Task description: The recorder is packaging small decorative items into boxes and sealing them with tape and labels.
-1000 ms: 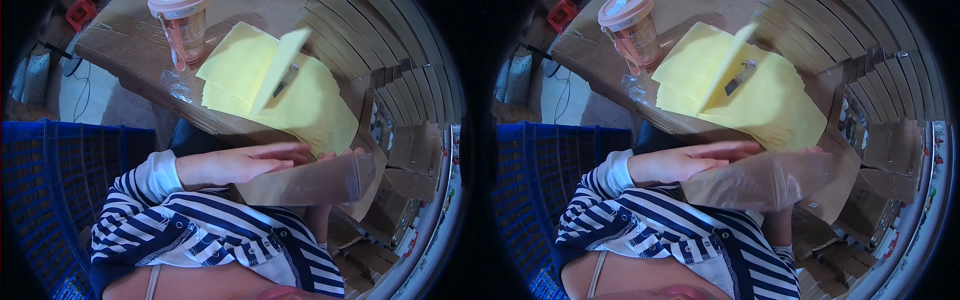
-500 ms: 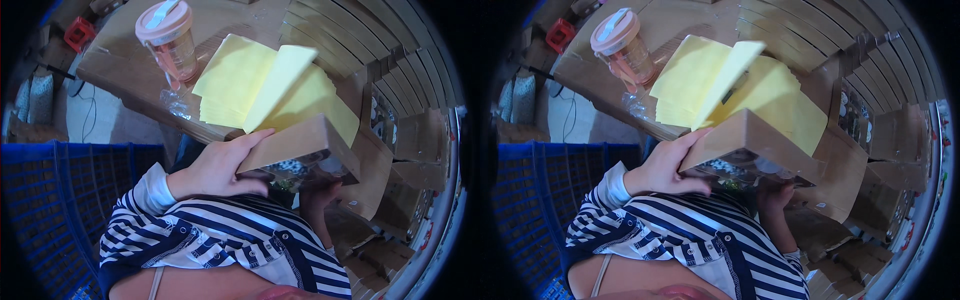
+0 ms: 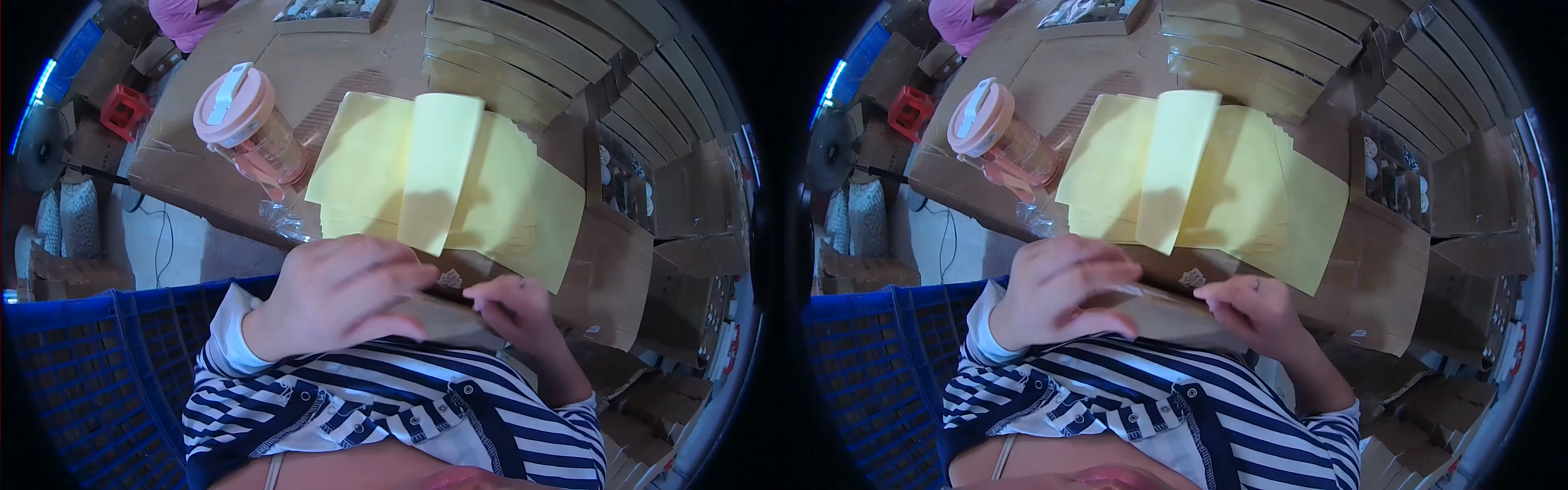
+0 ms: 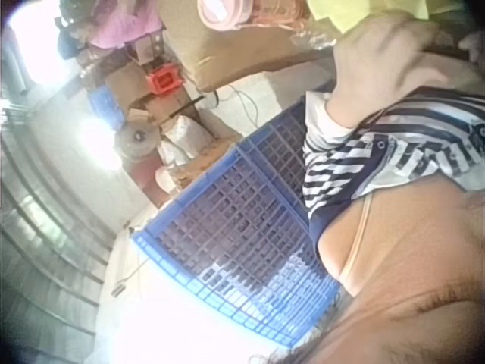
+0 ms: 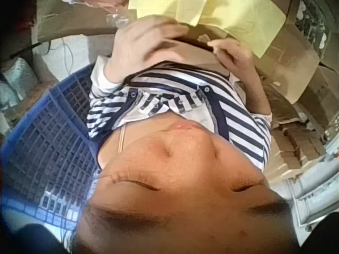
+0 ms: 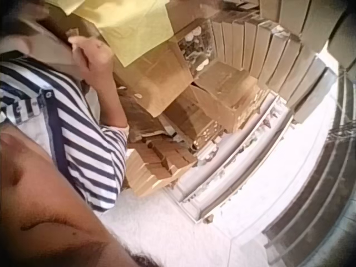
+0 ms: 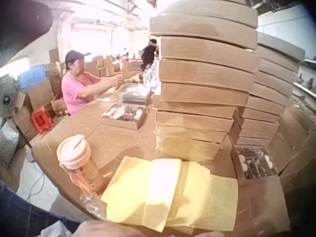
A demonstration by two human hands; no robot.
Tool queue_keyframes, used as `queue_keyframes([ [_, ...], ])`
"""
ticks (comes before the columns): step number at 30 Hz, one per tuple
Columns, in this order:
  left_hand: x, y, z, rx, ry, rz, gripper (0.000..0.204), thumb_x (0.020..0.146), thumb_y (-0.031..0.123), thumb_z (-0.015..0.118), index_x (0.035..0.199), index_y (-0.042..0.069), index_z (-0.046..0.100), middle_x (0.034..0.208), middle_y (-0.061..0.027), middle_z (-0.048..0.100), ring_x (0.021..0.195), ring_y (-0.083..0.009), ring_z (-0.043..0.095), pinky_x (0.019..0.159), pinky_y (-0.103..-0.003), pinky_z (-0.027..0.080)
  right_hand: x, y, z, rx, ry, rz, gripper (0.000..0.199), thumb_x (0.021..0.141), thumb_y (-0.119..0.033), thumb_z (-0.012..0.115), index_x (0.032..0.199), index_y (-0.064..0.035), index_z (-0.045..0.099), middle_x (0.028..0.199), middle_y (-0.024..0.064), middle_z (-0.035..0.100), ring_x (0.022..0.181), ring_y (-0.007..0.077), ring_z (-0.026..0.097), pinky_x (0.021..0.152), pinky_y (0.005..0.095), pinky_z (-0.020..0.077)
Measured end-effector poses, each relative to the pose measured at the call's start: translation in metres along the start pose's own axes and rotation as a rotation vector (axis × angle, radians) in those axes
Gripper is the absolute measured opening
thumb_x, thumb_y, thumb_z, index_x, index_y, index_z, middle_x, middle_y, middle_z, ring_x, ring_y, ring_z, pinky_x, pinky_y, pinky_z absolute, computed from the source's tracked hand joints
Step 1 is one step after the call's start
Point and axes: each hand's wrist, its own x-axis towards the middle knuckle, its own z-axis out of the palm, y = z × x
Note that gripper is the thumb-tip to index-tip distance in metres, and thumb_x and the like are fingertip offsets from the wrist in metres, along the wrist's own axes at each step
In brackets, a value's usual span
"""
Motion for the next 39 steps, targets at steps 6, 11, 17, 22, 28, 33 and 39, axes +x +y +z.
queue_keyframes([
  [6, -0.127, -0.057, 0.049, -0.555, -0.107, -0.284, 0.092, 0.078, 0.067, 0.072, 0.142, 0.004, 0.051, 0.136, -0.0173, 0.061, 0.122, -0.0376, 0.060, 0.104, -0.045, 0.046, -0.042, 0.028, 0.027, -0.245, 0.005, -0.224, 0.018, 0.078, -0.012, 0.081, 0.090, -0.0042, 0.070, 0.075, 0.0079, 0.067, 0.064, 0.0234, 0.067, 0.057, 0.0343, 0.0542],
  [11, -0.124, -0.039, 0.057, -0.208, -0.075, -0.243, 0.067, 0.078, 0.011, 0.078, 0.140, 0.005, 0.052, 0.125, -0.0179, 0.057, 0.117, -0.0373, 0.057, 0.098, -0.046, 0.049, -0.030, 0.033, 0.006, -0.338, -0.069, -0.376, 0.017, 0.078, -0.013, 0.081, 0.088, -0.0065, 0.068, 0.069, 0.0044, 0.062, 0.058, 0.0179, 0.062, 0.048, 0.0311, 0.0485],
  [17, -0.027, -0.001, 0.008, 0.172, -0.164, 0.142, 0.047, 0.080, 0.024, 0.077, 0.127, 0.029, 0.072, 0.112, -0.0023, 0.062, 0.095, -0.0197, 0.061, 0.082, -0.030, 0.054, 0.068, 0.025, -0.020, -0.553, 0.108, -0.136, 0.008, 0.091, -0.013, 0.066, 0.094, -0.0067, 0.068, 0.091, 0.0090, 0.066, 0.090, 0.0290, 0.064, 0.078, 0.0390, 0.0525],
  [22, 0.021, 0.004, 0.010, -0.224, -0.439, 0.031, 0.056, 0.091, 0.046, 0.066, 0.129, 0.005, 0.067, 0.124, -0.0134, 0.066, 0.105, -0.0315, 0.066, 0.094, -0.040, 0.055, 0.149, 0.046, 0.012, -0.651, -0.126, -0.416, 0.021, 0.093, -0.015, 0.062, 0.111, -0.0096, 0.068, 0.123, 0.0113, 0.065, 0.125, 0.0299, 0.056, 0.109, 0.0451, 0.0370],
  [28, 0.036, -0.054, 0.029, -0.394, -0.169, -0.324, 0.030, 0.104, 0.024, 0.054, 0.121, 0.003, 0.066, 0.115, -0.0192, 0.067, 0.109, -0.0342, 0.065, 0.094, -0.041, 0.052, 0.184, 0.063, 0.008, -0.159, -0.391, -0.380, 0.022, 0.090, -0.008, 0.057, 0.109, -0.0047, 0.067, 0.123, 0.0137, 0.068, 0.121, 0.0345, 0.060, 0.102, 0.0473, 0.0469],
  [33, 0.028, -0.121, 0.045, 0.340, 0.085, -0.586, 0.018, 0.092, 0.011, 0.068, 0.108, 0.004, 0.065, 0.107, -0.0145, 0.066, 0.091, -0.0310, 0.068, 0.078, -0.040, 0.054, 0.177, 0.090, -0.008, -0.433, -0.166, -0.310, 0.017, 0.091, -0.008, 0.061, 0.106, -0.0021, 0.065, 0.114, 0.0166, 0.065, 0.111, 0.0349, 0.061, 0.096, 0.0459, 0.0488],
  [39, 0.030, -0.143, 0.047, 0.361, 0.173, -0.575, 0.028, 0.088, 0.012, 0.071, 0.115, 0.004, 0.067, 0.105, -0.0129, 0.064, 0.082, -0.0289, 0.068, 0.076, -0.040, 0.055, 0.180, 0.102, -0.023, -0.409, -0.121, -0.214, 0.018, 0.091, -0.016, 0.068, 0.107, -0.0066, 0.065, 0.124, 0.0106, 0.060, 0.122, 0.0305, 0.053, 0.103, 0.0434, 0.0433],
])
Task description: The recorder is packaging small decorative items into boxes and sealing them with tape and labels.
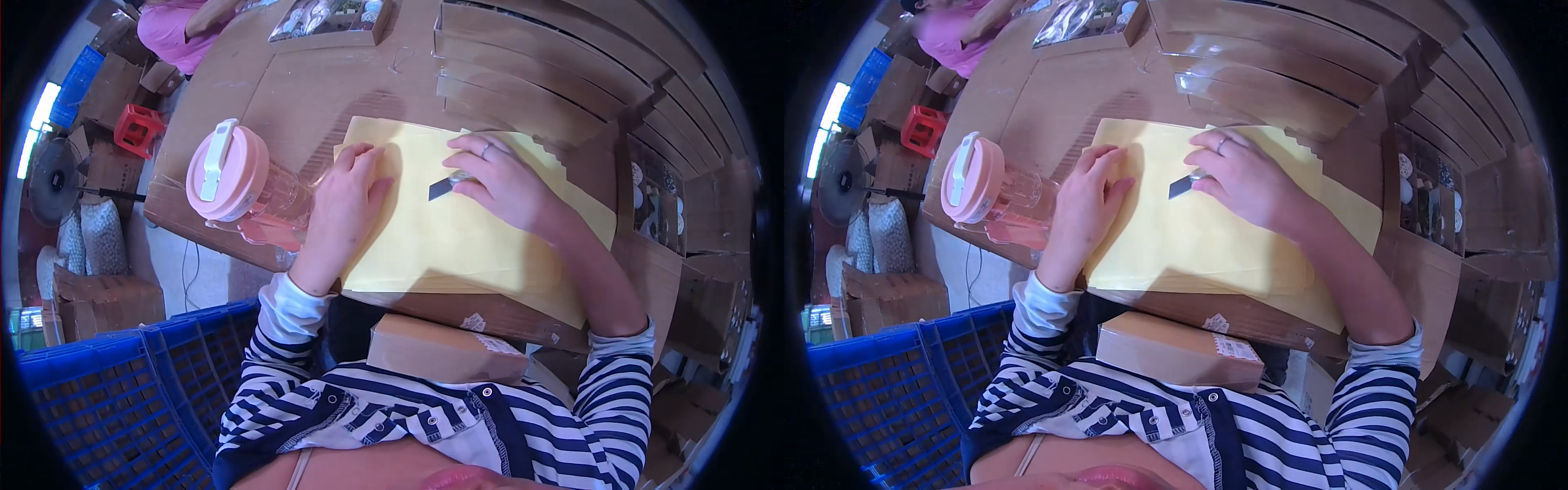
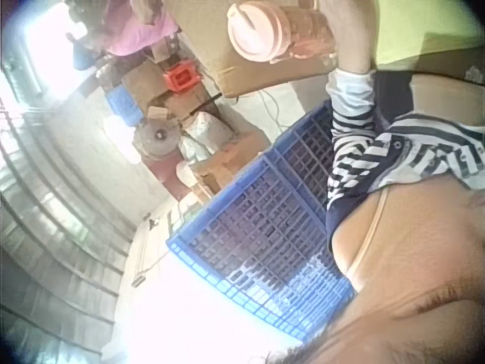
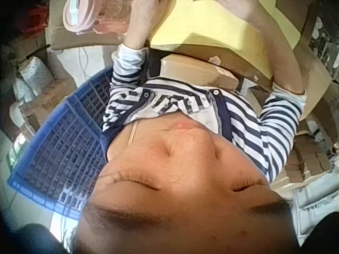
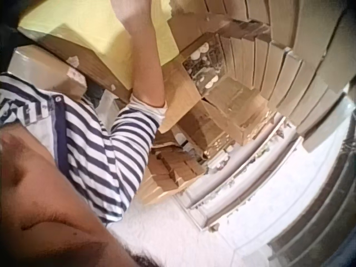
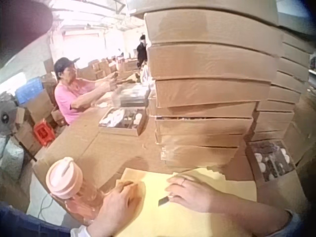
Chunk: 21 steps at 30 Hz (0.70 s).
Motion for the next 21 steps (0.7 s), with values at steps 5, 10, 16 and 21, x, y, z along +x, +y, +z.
queue_keyframes([
  [5, 0.000, 0.004, -0.011, -0.119, -0.157, -0.070, 0.033, 0.084, 0.016, 0.077, 0.114, 0.006, 0.070, 0.099, -0.0098, 0.064, 0.075, -0.0267, 0.066, 0.075, -0.039, 0.054, 0.015, -0.003, 0.000, -0.214, -0.009, 0.032, 0.016, 0.091, -0.020, 0.070, 0.095, -0.0077, 0.061, 0.099, 0.0096, 0.062, 0.098, 0.0296, 0.062, 0.085, 0.0393, 0.0494],
  [10, 0.004, 0.004, -0.009, -0.040, -0.165, 0.050, 0.032, 0.083, 0.019, 0.079, 0.112, 0.009, 0.071, 0.092, -0.0071, 0.064, 0.075, -0.0232, 0.064, 0.073, -0.039, 0.053, 0.032, -0.013, 0.010, -0.054, 0.037, 0.373, 0.018, 0.094, -0.022, 0.067, 0.093, -0.0064, 0.060, 0.083, 0.0110, 0.066, 0.078, 0.0314, 0.065, 0.069, 0.0411, 0.0503],
  [16, 0.005, 0.005, -0.003, -0.114, -0.191, -0.019, 0.030, 0.085, 0.026, 0.076, 0.112, 0.014, 0.069, 0.077, -0.0054, 0.059, 0.077, -0.0250, 0.063, 0.070, -0.040, 0.050, 0.035, -0.013, 0.019, -0.015, 0.146, 0.393, 0.017, 0.093, -0.023, 0.065, 0.089, -0.0070, 0.062, 0.078, 0.0119, 0.068, 0.074, 0.0328, 0.067, 0.064, 0.0443, 0.0505],
  [21, 0.006, 0.002, 0.001, -0.085, -0.200, 0.060, 0.029, 0.091, 0.023, 0.072, 0.118, 0.015, 0.070, 0.075, -0.0036, 0.057, 0.071, -0.0193, 0.059, 0.067, -0.036, 0.048, 0.032, -0.014, 0.021, 0.020, 0.162, 0.372, 0.017, 0.092, -0.023, 0.067, 0.089, -0.0073, 0.062, 0.076, 0.0096, 0.068, 0.070, 0.0306, 0.067, 0.063, 0.0428, 0.0508],
])
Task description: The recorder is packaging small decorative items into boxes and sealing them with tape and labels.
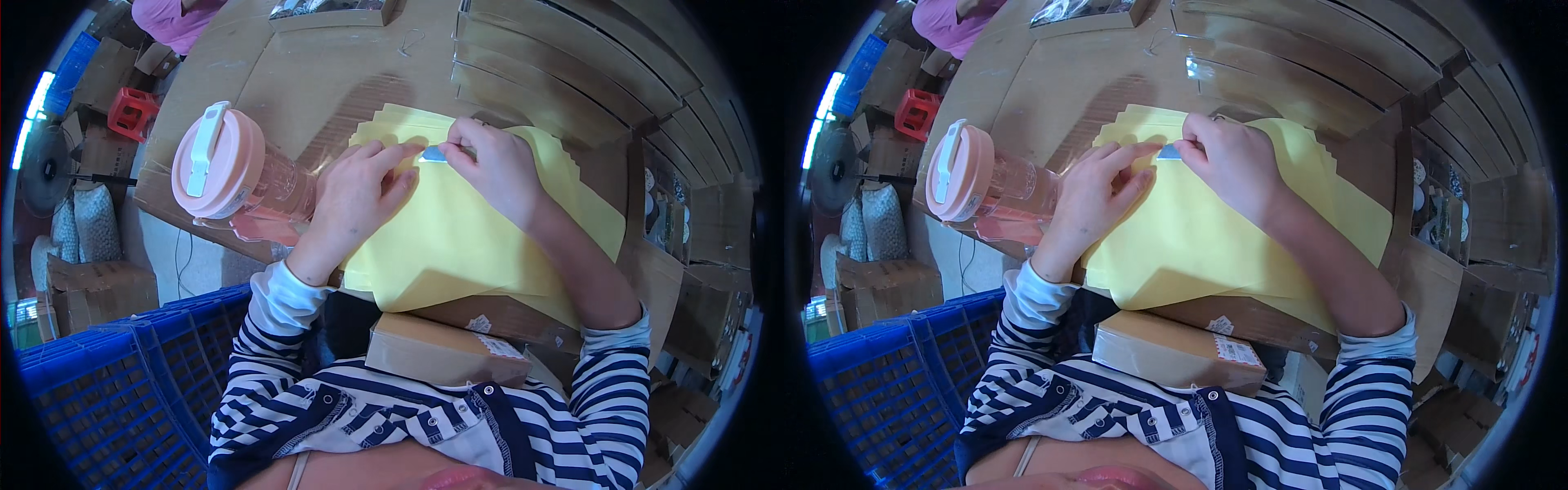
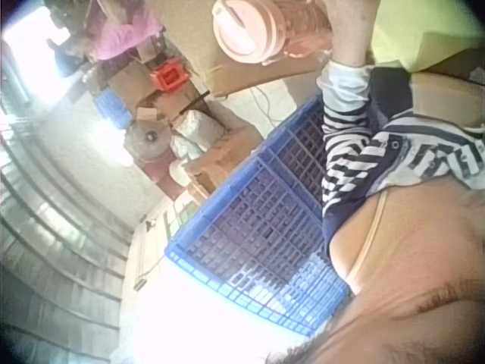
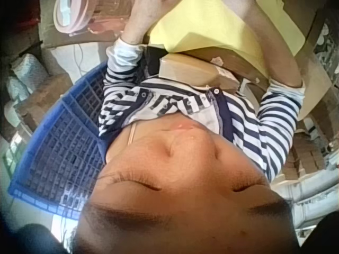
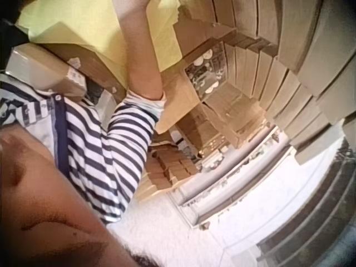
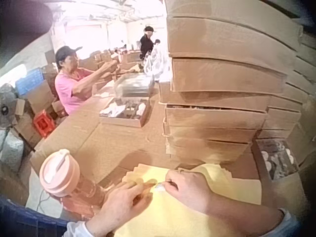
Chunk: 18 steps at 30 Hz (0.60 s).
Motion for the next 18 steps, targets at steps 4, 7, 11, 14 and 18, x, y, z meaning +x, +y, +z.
queue_keyframes([
  [4, -0.001, 0.000, 0.001, -0.013, -0.013, -0.018, 0.025, 0.091, 0.021, 0.071, 0.115, 0.015, 0.070, 0.074, -0.0037, 0.057, 0.073, -0.0191, 0.061, 0.066, -0.035, 0.048, -0.004, 0.002, 0.001, 0.123, -0.002, 0.007, 0.018, 0.092, -0.024, 0.070, 0.090, -0.0070, 0.062, 0.074, 0.0078, 0.067, 0.065, 0.0256, 0.065, 0.062, 0.0389, 0.0501],
  [7, -0.002, -0.002, 0.001, -0.122, -0.060, -0.130, 0.017, 0.087, 0.017, 0.071, 0.104, 0.013, 0.070, 0.082, -0.0074, 0.059, 0.082, -0.0279, 0.065, 0.068, -0.041, 0.052, -0.006, 0.007, 0.004, 0.225, 0.029, 0.070, 0.020, 0.092, -0.024, 0.071, 0.090, -0.0063, 0.062, 0.073, 0.0070, 0.066, 0.064, 0.0219, 0.062, 0.062, 0.0362, 0.0491],
  [11, -0.008, 0.007, -0.015, 0.003, 0.275, 0.156, 0.015, 0.081, 0.005, 0.076, 0.094, 0.008, 0.068, 0.113, -0.0112, 0.062, 0.096, -0.0313, 0.064, 0.084, -0.039, 0.051, 0.000, 0.011, 0.006, 0.298, 0.098, 0.111, 0.018, 0.092, -0.022, 0.071, 0.094, -0.0058, 0.063, 0.074, 0.0061, 0.066, 0.065, 0.0155, 0.062, 0.063, 0.0318, 0.0481],
  [14, -0.013, 0.045, -0.057, 0.089, 0.256, 0.358, 0.015, 0.083, 0.004, 0.076, 0.095, 0.004, 0.068, 0.113, -0.0086, 0.067, 0.105, -0.0320, 0.062, 0.096, -0.040, 0.045, 0.005, 0.025, 0.009, 0.366, 0.100, 0.106, 0.019, 0.092, -0.022, 0.072, 0.095, -0.0055, 0.064, 0.076, 0.0060, 0.066, 0.067, 0.0151, 0.062, 0.064, 0.0310, 0.0487],
  [18, -0.032, 0.080, -0.092, -0.331, -0.195, 0.350, 0.013, 0.085, 0.006, 0.075, 0.097, 0.008, 0.069, 0.095, -0.0029, 0.070, 0.092, -0.0240, 0.060, 0.085, -0.038, 0.045, 0.001, 0.014, 0.002, 0.405, 0.027, 0.149, 0.016, 0.096, -0.020, 0.066, 0.100, -0.0043, 0.064, 0.083, 0.0033, 0.067, 0.076, 0.0123, 0.061, 0.070, 0.0287, 0.0487],
])
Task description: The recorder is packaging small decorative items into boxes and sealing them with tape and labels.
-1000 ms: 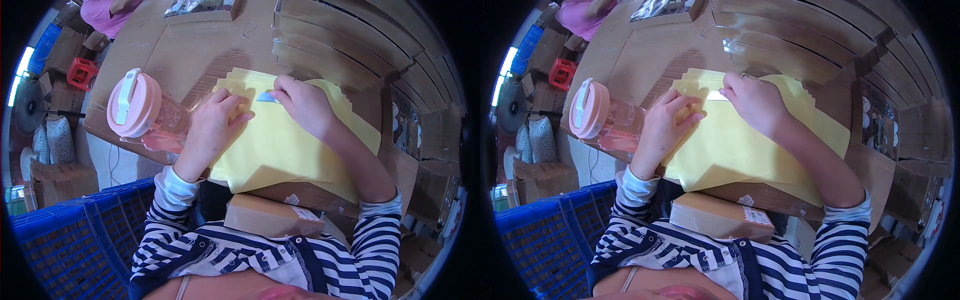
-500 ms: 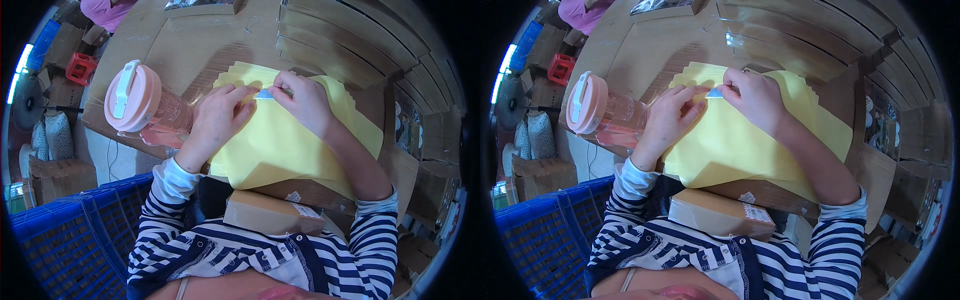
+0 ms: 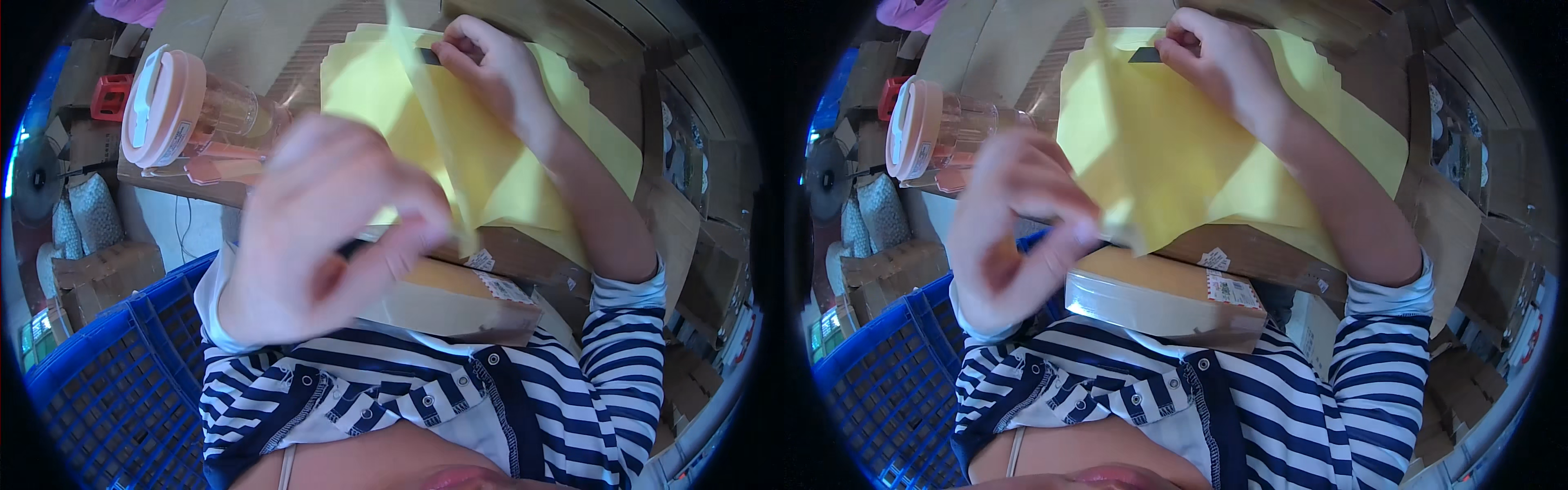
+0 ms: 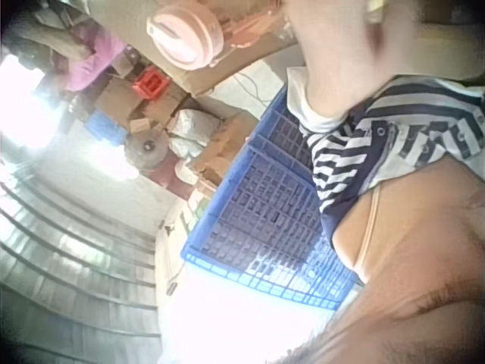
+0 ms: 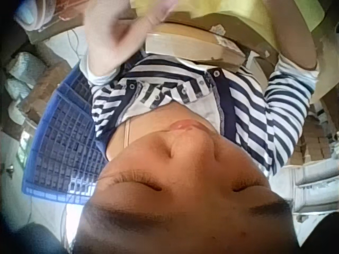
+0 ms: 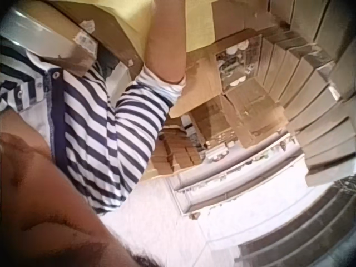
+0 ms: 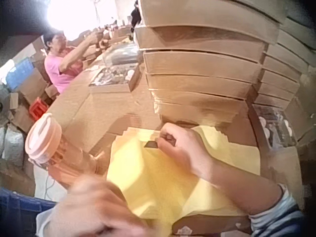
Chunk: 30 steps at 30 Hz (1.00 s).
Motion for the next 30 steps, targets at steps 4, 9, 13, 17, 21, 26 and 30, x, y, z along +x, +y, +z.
queue_keyframes([
  [4, -0.010, 0.022, 0.018, -0.278, -0.233, -0.157, 0.018, 0.081, 0.003, 0.079, 0.094, 0.010, 0.067, 0.088, 0.0003, 0.068, 0.078, -0.0198, 0.059, 0.077, -0.034, 0.045, 0.001, 0.007, 0.006, -0.216, 0.084, -0.113, 0.015, 0.097, -0.019, 0.063, 0.103, -0.0053, 0.064, 0.088, 0.0051, 0.068, 0.081, 0.0161, 0.062, 0.073, 0.0318, 0.0490],
  [9, -0.014, 0.028, 0.022, -0.347, -0.293, -0.235, 0.016, 0.083, 0.003, 0.077, 0.095, 0.009, 0.067, 0.088, -0.0011, 0.068, 0.080, -0.0203, 0.060, 0.072, -0.033, 0.047, 0.005, 0.040, 0.013, -0.386, 0.188, -0.313, 0.020, 0.095, -0.023, 0.059, 0.111, -0.0115, 0.063, 0.100, 0.0147, 0.069, 0.093, 0.0343, 0.067, 0.081, 0.0449, 0.0516],
  [13, -0.016, 0.031, 0.025, -0.324, -0.280, -0.366, 0.013, 0.087, 0.002, 0.073, 0.097, 0.006, 0.066, 0.086, -0.0040, 0.068, 0.073, -0.0171, 0.061, 0.062, -0.029, 0.047, -0.008, 0.003, 0.014, -0.664, 0.085, -0.336, 0.025, 0.092, -0.030, 0.064, 0.112, -0.0148, 0.067, 0.097, 0.0094, 0.070, 0.091, 0.0313, 0.069, 0.074, 0.0431, 0.0550],
  [17, -0.014, 0.034, 0.025, -0.324, -0.281, -0.407, 0.012, 0.089, 0.002, 0.071, 0.098, 0.006, 0.064, 0.084, -0.0045, 0.067, 0.063, -0.0136, 0.057, 0.054, -0.026, 0.044, -0.008, 0.005, 0.010, -0.630, 0.086, -0.409, 0.029, 0.091, -0.037, 0.067, 0.111, -0.0162, 0.068, 0.095, 0.0077, 0.071, 0.089, 0.0284, 0.071, 0.074, 0.0420, 0.0558],
  [21, -0.012, 0.033, 0.027, -0.251, -0.322, -0.420, 0.013, 0.090, 0.006, 0.073, 0.099, 0.006, 0.064, 0.083, -0.0034, 0.067, 0.056, -0.0117, 0.053, 0.051, -0.025, 0.042, -0.007, 0.003, 0.013, -0.625, 0.075, -0.394, 0.029, 0.092, -0.038, 0.066, 0.112, -0.0170, 0.067, 0.094, 0.0078, 0.071, 0.089, 0.0287, 0.071, 0.074, 0.0423, 0.0564],
  [26, -0.006, 0.036, 0.026, -0.194, -0.407, -0.429, 0.016, 0.090, 0.013, 0.070, 0.099, 0.009, 0.058, 0.084, -0.0068, 0.070, 0.081, -0.0291, 0.070, 0.068, -0.038, 0.053, -0.005, 0.008, 0.014, -0.640, 0.081, -0.326, 0.032, 0.091, -0.038, 0.064, 0.115, -0.0169, 0.065, 0.095, 0.0091, 0.071, 0.090, 0.0294, 0.071, 0.074, 0.0440, 0.0571],
  [30, -0.012, 0.040, 0.036, 0.030, -0.296, -0.309, 0.038, 0.086, 0.020, 0.074, 0.120, 0.014, 0.059, 0.104, -0.0076, 0.065, 0.082, -0.0279, 0.068, 0.069, -0.038, 0.053, -0.001, 0.018, 0.014, -0.473, 0.091, -0.320, 0.032, 0.091, -0.037, 0.064, 0.116, -0.0174, 0.065, 0.097, 0.0101, 0.071, 0.090, 0.0302, 0.071, 0.073, 0.0443, 0.0573],
])
